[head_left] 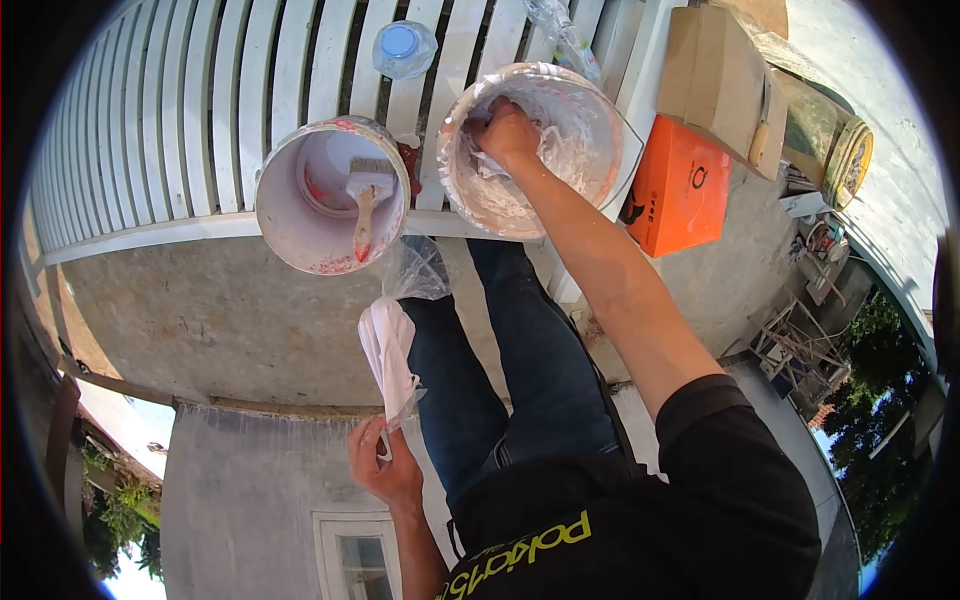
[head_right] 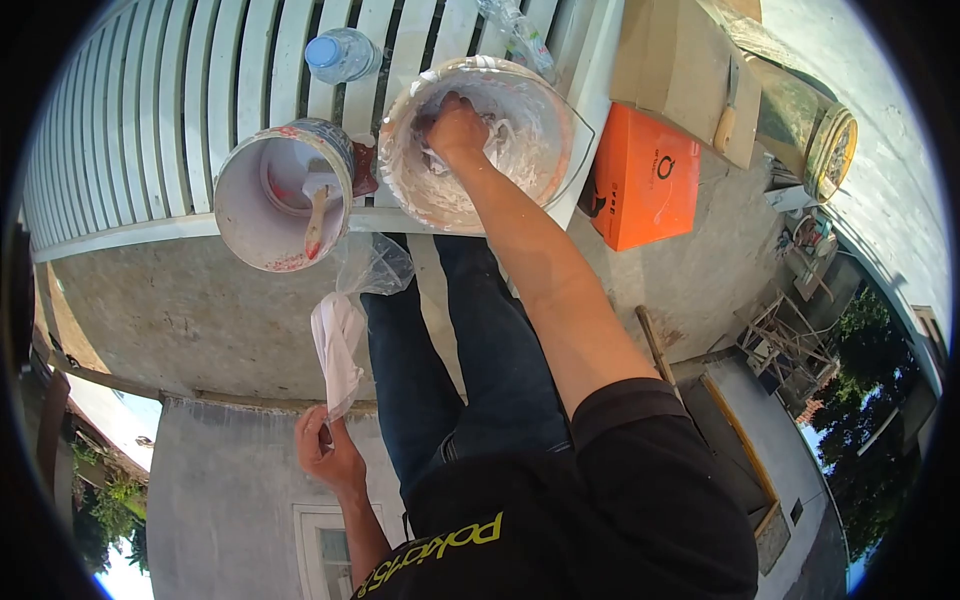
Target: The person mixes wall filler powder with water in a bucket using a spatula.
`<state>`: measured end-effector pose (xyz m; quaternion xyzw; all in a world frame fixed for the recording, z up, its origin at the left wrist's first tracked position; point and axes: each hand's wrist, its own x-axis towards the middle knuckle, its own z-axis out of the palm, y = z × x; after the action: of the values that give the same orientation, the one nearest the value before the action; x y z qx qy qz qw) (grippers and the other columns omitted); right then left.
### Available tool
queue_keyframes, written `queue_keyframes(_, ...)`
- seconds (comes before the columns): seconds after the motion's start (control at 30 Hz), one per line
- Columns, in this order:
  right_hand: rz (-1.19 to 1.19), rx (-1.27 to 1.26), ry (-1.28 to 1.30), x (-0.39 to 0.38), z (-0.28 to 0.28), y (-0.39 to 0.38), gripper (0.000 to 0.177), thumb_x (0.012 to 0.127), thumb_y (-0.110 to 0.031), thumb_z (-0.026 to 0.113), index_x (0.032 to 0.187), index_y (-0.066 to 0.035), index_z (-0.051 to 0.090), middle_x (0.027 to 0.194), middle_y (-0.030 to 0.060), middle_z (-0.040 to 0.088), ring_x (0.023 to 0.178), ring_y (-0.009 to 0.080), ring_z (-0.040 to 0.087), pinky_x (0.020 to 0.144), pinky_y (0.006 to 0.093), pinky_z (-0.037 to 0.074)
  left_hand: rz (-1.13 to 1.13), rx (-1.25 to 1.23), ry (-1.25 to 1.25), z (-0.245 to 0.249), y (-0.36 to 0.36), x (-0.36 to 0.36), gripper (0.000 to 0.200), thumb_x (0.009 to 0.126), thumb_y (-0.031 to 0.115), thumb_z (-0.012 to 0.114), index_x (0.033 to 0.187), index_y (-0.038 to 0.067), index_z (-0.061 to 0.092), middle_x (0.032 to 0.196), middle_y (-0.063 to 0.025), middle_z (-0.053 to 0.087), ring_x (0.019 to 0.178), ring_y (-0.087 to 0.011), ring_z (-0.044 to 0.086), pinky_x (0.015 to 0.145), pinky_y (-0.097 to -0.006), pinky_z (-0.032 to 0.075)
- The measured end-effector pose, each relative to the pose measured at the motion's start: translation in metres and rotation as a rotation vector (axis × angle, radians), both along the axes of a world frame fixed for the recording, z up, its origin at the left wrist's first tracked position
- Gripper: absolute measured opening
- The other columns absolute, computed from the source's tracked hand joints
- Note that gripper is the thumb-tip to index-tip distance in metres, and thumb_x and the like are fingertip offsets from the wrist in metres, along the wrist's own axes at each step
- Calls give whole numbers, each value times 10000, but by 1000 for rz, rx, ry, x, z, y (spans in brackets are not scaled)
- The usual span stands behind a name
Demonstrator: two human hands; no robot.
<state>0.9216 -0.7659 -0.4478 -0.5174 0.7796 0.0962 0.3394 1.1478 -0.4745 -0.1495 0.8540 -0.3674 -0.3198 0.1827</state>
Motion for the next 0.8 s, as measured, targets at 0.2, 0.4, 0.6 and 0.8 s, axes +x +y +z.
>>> queue_keyframes(0.2,-15,-128,-9,1,-25,1,471,785,-334,755,1156,-62,659,1169,193,678,1096,358,650,938,440,519,-70,-13,-5,8,-6,1,189,816,-66,731,980,27,724,968,-98,703,731,-168,600,531,-268,375)
queue_keyframes(0.4,22,-165,-308,-22,-27,0,358,778,-258,770,1059,-50,694,1038,185,701,1001,356,675,897,422,532,-88,-17,38,30,-15,-1,193,790,-82,734,950,25,730,961,-105,706,764,-189,635,529,-265,390)
queue_keyframes(0.6,106,-134,-270,-25,-18,1,340,796,-221,748,1075,-34,693,1068,208,690,1053,382,649,939,444,514,-120,-83,86,41,-20,-5,158,812,-74,731,943,11,713,956,-79,683,706,-119,547,545,-239,343)
queue_keyframes(0.8,87,-293,-133,-13,-38,9,417,762,-301,793,1055,-16,710,1036,212,718,998,367,687,913,425,533,-88,-33,122,43,-21,-7,231,738,-125,737,936,-7,719,954,-132,696,824,-264,672,728,-333,536)
